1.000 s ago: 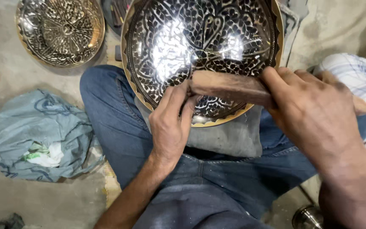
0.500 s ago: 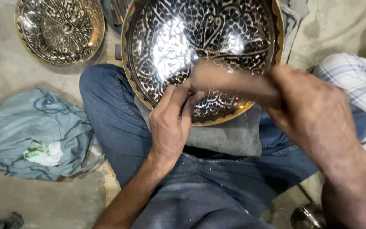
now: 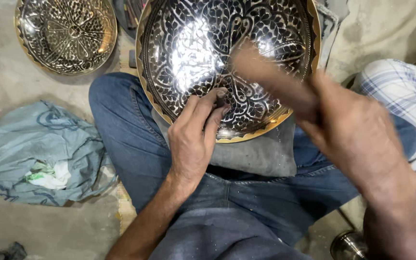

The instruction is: The person is hammering a metal bowl with a wooden mallet to create intricate patterns. They hold the bowl steady with one hand while striking it with the other.

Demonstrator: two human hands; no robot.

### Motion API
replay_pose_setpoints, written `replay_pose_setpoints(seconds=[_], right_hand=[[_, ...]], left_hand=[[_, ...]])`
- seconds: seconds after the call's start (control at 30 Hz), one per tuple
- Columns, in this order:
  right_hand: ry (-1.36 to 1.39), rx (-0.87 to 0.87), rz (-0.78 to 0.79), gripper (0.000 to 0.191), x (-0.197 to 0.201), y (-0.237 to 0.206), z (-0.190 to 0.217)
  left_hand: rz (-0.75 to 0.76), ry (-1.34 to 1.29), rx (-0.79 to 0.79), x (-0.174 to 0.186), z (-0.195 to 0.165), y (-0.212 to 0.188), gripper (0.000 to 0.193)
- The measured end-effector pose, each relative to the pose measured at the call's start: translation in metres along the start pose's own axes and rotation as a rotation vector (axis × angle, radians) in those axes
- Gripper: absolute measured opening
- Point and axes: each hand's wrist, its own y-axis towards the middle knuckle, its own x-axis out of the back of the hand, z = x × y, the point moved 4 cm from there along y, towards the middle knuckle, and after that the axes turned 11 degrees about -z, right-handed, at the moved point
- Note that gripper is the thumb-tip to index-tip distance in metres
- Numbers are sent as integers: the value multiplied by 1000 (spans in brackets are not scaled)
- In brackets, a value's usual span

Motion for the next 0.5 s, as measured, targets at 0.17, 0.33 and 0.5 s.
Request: replay_pose_setpoints(seconds=[0.17, 0.33, 0.5], right_hand=[[-55, -24, -24, 36, 9, 1, 1], [-59, 99, -91, 34, 7, 3, 6], [-108, 124, -174, 31, 9, 2, 9]], left_hand=[[-13, 2, -7, 0, -1, 1, 30], [-5, -12, 27, -2, 2, -1, 33], [-19, -23, 2, 1, 4, -1, 32]])
